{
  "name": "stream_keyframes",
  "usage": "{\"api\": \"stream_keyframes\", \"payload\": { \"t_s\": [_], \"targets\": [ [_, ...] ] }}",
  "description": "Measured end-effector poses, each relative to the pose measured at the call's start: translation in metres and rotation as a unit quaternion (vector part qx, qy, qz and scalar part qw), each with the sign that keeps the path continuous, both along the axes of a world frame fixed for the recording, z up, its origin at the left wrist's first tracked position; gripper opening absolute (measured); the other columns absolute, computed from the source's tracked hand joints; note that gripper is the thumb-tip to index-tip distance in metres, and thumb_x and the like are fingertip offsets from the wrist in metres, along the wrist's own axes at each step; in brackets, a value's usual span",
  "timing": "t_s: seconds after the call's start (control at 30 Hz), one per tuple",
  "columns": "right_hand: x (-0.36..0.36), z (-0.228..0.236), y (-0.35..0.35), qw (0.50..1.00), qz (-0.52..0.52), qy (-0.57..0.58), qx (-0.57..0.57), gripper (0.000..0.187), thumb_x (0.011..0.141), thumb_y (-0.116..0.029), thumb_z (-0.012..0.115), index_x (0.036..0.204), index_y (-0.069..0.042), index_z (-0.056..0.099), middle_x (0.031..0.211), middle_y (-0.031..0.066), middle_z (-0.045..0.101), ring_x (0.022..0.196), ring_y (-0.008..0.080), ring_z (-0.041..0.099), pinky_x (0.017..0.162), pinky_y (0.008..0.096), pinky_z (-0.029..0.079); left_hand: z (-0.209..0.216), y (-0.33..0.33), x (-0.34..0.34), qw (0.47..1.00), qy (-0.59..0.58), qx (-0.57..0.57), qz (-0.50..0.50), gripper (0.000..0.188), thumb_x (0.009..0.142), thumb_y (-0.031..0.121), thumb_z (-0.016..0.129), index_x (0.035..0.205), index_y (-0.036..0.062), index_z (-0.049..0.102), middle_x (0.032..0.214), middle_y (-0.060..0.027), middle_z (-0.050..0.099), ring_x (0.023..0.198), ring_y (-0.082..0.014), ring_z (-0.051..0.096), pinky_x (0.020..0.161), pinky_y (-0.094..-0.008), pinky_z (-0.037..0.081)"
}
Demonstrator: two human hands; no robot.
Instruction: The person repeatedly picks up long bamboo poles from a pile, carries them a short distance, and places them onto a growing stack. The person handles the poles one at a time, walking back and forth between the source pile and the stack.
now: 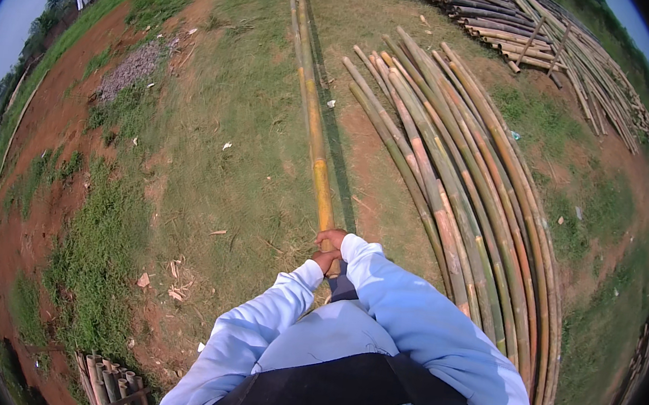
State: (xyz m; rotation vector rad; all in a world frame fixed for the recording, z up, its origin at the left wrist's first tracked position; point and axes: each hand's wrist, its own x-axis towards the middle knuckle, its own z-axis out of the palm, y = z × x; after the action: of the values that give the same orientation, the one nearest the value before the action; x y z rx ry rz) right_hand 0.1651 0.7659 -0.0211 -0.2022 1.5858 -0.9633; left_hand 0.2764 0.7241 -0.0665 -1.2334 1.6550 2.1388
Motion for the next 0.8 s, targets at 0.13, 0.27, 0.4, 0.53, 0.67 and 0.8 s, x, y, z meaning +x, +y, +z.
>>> {"api": "stream_keyframes", "payload": {
  "t_s": [0.13, 0.27, 0.4, 0.53, 0.67, 0.8],
  "targets": [
    [0.04, -0.011, 0.06, 1.0, 0.016, -0.002, 0.015, 0.038, 0.057, -0.029, 0.067, 0.083, -0.003, 0.061, 0.082, 0.0111, 0.058, 0.063, 0.0215, 0.056, 0.057, 0.0329, 0.046, -0.02, 0.055, 0.043, 0.996, -0.056, -0.05, -0.053, 0.04, 0.061, 0.031, 0.065, 0.083, -0.002, 0.06, 0.077, -0.0097, 0.061, 0.069, -0.0192, 0.059, 0.059, -0.0278, 0.046],
    [0.061, -0.028, 0.12, 0.999, 0.037, -0.01, 0.018, 0.032, 0.058, -0.03, 0.066, 0.077, -0.004, 0.06, 0.076, 0.009, 0.058, 0.062, 0.0202, 0.054, 0.056, 0.0323, 0.045, -0.028, 0.12, 0.062, 0.999, -0.023, -0.031, -0.027, 0.044, 0.058, 0.032, 0.067, 0.082, -0.0041, 0.059, 0.078, -0.0112, 0.061, 0.071, -0.0205, 0.059, 0.062, -0.0296, 0.046],
    [0.056, -0.032, 0.185, 0.998, 0.064, 0.005, 0.0, 0.028, 0.059, -0.029, 0.065, 0.073, -0.006, 0.059, 0.073, 0.0076, 0.057, 0.061, 0.0192, 0.054, 0.055, 0.0315, 0.044, 0.0, 0.188, 0.057, 0.998, -0.041, -0.034, -0.027, 0.041, 0.059, 0.025, 0.066, 0.085, -0.0049, 0.056, 0.081, -0.0102, 0.059, 0.071, -0.021, 0.058, 0.061, -0.0305, 0.046],
    [0.038, -0.027, 0.27, 0.995, 0.06, 0.073, -0.036, 0.027, 0.061, -0.029, 0.064, 0.074, -0.006, 0.062, 0.077, 0.0079, 0.059, 0.063, 0.0186, 0.055, 0.057, 0.0318, 0.045, 0.038, 0.276, 0.039, 0.999, 0.029, -0.011, -0.015, 0.038, 0.062, 0.026, 0.062, 0.087, -0.0034, 0.058, 0.08, -0.0105, 0.06, 0.07, -0.0199, 0.059, 0.06, -0.0294, 0.046],
    [0.04, -0.013, 0.361, 0.997, 0.046, 0.061, -0.02, 0.029, 0.059, -0.031, 0.065, 0.074, -0.007, 0.064, 0.082, 0.0088, 0.059, 0.068, 0.0193, 0.055, 0.061, 0.0315, 0.044, 0.051, 0.368, 0.04, 0.997, -0.041, -0.051, -0.035, 0.04, 0.067, 0.029, 0.059, 0.087, -0.005, 0.059, 0.083, -0.0135, 0.06, 0.071, -0.0202, 0.06, 0.061, -0.0291, 0.047],
    [0.062, -0.004, 0.433, 0.994, 0.062, 0.083, 0.037, 0.032, 0.058, -0.032, 0.066, 0.076, -0.006, 0.064, 0.086, 0.0099, 0.059, 0.069, 0.0199, 0.054, 0.061, 0.0318, 0.044, 0.047, 0.439, 0.059, 0.999, -0.034, -0.021, 0.005, 0.054, 0.063, 0.027, 0.062, 0.097, -0.0121, 0.05, 0.085, -0.0165, 0.059, 0.073, -0.0237, 0.06, 0.063, -0.0308, 0.048]
  ]
}}
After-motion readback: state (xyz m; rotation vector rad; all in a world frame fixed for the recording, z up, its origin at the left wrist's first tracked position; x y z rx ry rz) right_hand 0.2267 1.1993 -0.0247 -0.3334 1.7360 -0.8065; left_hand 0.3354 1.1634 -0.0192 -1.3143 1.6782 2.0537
